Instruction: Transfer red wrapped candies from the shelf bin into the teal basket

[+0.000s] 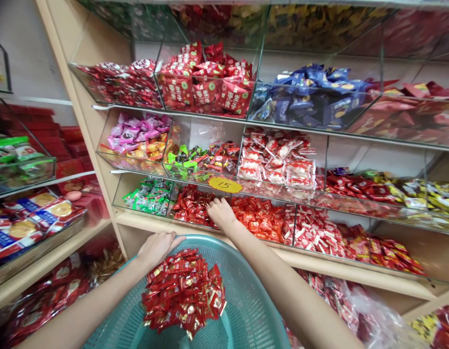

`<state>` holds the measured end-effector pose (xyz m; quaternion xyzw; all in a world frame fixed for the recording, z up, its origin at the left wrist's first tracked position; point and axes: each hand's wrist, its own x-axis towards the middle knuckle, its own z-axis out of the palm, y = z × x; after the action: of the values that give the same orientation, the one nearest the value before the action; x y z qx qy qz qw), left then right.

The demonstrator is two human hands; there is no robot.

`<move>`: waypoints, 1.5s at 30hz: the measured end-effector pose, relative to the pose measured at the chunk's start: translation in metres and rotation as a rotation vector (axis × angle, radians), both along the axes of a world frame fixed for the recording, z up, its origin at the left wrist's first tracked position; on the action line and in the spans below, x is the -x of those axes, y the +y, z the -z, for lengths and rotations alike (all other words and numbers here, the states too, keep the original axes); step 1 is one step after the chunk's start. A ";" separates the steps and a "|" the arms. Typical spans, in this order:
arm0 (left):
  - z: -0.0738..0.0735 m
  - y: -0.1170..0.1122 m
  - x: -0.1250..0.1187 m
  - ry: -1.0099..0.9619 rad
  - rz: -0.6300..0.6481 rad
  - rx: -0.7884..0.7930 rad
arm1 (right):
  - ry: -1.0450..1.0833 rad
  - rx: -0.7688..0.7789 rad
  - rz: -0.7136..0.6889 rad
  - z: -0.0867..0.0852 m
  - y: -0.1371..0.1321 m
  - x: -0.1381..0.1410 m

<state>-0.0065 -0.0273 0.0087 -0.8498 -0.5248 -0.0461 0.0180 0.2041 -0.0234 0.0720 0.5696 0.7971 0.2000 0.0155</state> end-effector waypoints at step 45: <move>0.002 0.001 -0.001 0.019 -0.016 0.002 | 1.363 0.778 0.457 0.137 -0.115 -0.015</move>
<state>-0.0056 -0.0262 0.0070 -0.8459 -0.5315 -0.0373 0.0227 0.2187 -0.1381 -0.0649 0.6686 0.5080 -0.4894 -0.2354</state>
